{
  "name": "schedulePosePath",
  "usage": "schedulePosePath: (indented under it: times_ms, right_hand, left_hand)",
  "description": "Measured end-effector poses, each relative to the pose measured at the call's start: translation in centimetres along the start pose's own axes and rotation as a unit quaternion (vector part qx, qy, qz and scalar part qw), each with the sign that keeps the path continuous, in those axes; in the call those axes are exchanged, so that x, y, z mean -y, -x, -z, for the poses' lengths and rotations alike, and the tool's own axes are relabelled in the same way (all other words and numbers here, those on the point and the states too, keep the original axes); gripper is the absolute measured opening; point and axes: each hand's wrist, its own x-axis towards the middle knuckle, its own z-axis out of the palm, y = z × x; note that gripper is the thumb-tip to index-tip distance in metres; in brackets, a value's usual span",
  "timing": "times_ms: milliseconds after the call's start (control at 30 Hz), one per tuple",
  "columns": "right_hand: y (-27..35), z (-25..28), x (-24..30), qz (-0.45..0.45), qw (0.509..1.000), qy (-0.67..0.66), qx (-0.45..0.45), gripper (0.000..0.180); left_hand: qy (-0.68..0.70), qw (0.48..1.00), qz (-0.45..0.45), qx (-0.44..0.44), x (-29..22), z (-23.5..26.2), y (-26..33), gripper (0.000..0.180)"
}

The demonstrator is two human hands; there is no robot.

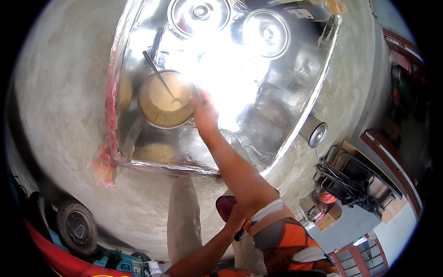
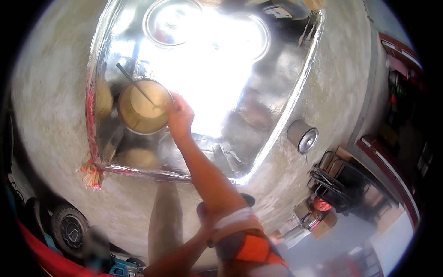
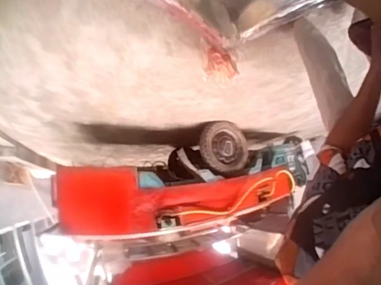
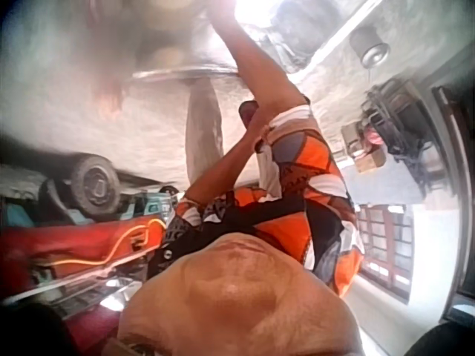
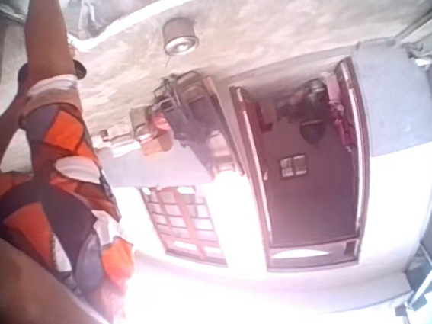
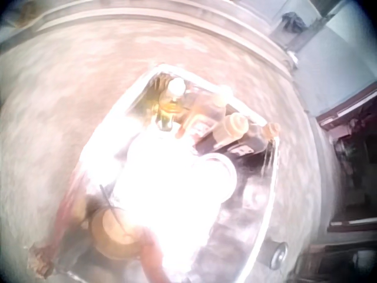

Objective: The person wipes the exterior of several stainless steel containers and lids with a cloth, then places them into a foil-lined tray. The person also retrieves a bundle of wooden skewers from a storage area and places them on a red cart.

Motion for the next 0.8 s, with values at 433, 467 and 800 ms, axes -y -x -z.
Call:
schedulePosePath:
  times_ms: [433,467,800]
  right_hand:
    - [-4.1,7.5,0.1,-0.177,0.912,-0.344,-0.135,0.023]
    - [-4.6,7.9,-0.5,-0.174,0.911,-0.359,-0.108,0.021]
    - [-4.5,8.4,0.7,-0.171,0.911,-0.37,-0.066,0.016]
  left_hand:
    - [-0.024,0.987,0.156,-0.041,-8.7,-3.0,0.4,0.027]
    - [-0.028,0.986,0.159,-0.04,-8.7,-3.0,0.3,0.028]
    - [0.048,0.99,0.131,-0.018,-7.9,-2.0,0.7,0.029]
